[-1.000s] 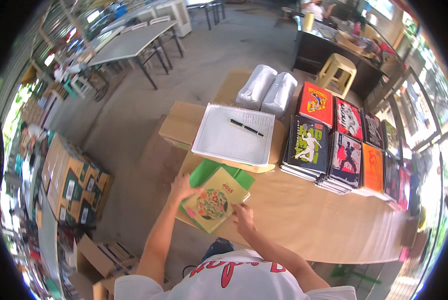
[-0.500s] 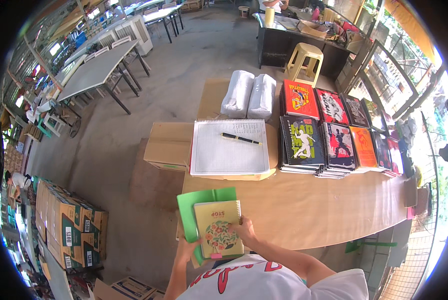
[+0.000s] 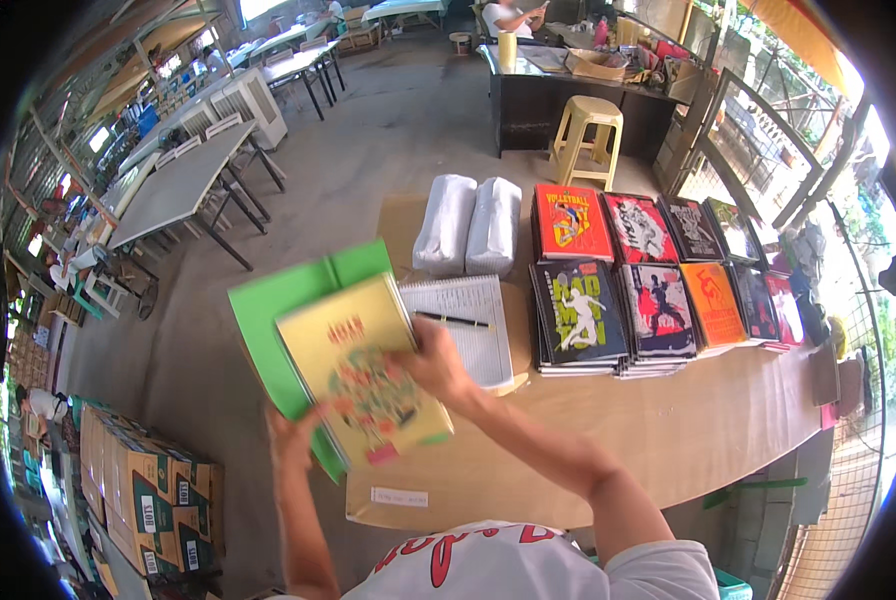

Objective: The person sorts various spiral notebooks by their covers, picking them up from a large central stack and placing them into separate categorized piles on a wooden table.

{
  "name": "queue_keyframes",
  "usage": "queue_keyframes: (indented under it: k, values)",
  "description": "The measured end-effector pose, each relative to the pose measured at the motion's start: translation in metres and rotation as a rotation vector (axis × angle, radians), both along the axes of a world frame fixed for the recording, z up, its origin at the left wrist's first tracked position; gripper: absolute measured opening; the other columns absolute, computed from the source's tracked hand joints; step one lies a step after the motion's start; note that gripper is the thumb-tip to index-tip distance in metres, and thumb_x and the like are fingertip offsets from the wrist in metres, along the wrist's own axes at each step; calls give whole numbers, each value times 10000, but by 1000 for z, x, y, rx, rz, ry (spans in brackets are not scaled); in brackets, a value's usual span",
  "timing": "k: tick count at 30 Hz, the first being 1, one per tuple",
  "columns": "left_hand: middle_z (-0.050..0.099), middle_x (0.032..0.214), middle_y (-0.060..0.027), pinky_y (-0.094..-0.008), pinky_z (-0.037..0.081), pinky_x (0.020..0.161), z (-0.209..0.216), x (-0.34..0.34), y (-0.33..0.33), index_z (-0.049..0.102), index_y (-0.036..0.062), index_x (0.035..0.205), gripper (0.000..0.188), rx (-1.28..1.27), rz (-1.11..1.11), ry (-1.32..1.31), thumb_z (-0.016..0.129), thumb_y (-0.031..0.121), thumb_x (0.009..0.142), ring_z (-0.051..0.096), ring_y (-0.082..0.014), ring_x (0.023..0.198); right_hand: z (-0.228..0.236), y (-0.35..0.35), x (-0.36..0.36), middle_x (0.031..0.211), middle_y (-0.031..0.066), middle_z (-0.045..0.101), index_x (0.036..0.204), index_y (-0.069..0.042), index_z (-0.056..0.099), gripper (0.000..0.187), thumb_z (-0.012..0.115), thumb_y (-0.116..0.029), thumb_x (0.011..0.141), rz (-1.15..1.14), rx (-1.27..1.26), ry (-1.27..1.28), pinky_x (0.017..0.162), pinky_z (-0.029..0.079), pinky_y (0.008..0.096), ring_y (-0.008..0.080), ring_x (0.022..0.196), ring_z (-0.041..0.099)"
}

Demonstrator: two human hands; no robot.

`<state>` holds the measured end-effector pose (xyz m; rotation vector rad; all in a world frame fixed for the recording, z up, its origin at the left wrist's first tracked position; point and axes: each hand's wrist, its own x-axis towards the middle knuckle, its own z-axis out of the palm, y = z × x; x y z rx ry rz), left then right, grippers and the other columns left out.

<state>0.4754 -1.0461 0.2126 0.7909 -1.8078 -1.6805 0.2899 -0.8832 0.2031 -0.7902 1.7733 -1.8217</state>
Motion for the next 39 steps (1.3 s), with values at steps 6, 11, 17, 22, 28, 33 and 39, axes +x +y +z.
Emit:
queue_keyframes:
  k: [6, 11, 17, 22, 28, 33, 39]
  values:
    - [691, 946, -99, -329, 526, 704, 40, -206, -165, 638, -21, 1036, 351, -133, -208, 40, 741, -14, 701, 655, -171, 818, 21, -130, -180, 940, 147, 665, 1091, -1, 566, 423, 726, -204, 756, -308, 7, 213, 758, 503, 350, 226, 851, 640]
    - [688, 934, -135, -369, 534, 719, -58, -356, -212, 637, -37, 1020, 379, -75, -182, -165, 768, -34, 664, 663, -218, 788, -95, -126, -292, 1525, 179, 188, 1225, -174, 581, 689, 743, -502, 641, -512, 926, 609, 945, 283, 712, 470, 1360, 202]
    - [677, 987, -177, -395, 542, 767, -155, -400, -263, 607, -54, 1086, 457, 203, -314, -397, 761, -66, 656, 666, -263, 854, -108, -143, -280, 1561, 194, -53, 1307, -297, 535, 733, 713, -547, 642, -145, 1183, 597, 934, 121, 820, 567, 1366, -7]
    - [648, 1051, -201, -442, 487, 871, -208, -442, -222, 588, -25, 1118, 546, -149, -333, -462, 819, 103, 640, 615, -301, 1001, -101, -119, -304, 1566, 154, -100, 1366, -304, 474, 829, 742, -553, 623, -136, 1254, 611, 939, 162, 810, 563, 1371, -1]
    - [472, 1284, -263, -468, 311, 1054, -200, -426, -184, 478, 2, 1256, 755, -801, -148, -640, 785, 403, 695, 381, -367, 1266, -78, -68, -272, 1499, 238, 229, 1332, -180, 500, 725, 743, -458, 708, -279, 774, 754, 1039, 306, 599, 453, 1342, 299]
    - [418, 1382, -212, -428, 377, 1015, -152, -279, -156, 301, 17, 1424, 900, -65, -160, -39, 725, 475, 776, 408, -312, 1265, -58, 69, -103, 1225, 204, 500, 1270, 4, 466, 615, 753, -169, 754, -614, 431, 555, 943, 447, 428, 357, 1176, 471]
    - [415, 1400, -148, -348, 323, 1057, -166, -136, -85, 234, -26, 1451, 784, 55, -408, -246, 635, 356, 896, 418, -200, 1254, -147, 85, -39, 1326, 250, 448, 1397, 32, 295, 795, 738, -261, 806, -618, 544, 96, 957, 437, 426, 324, 1217, 462]
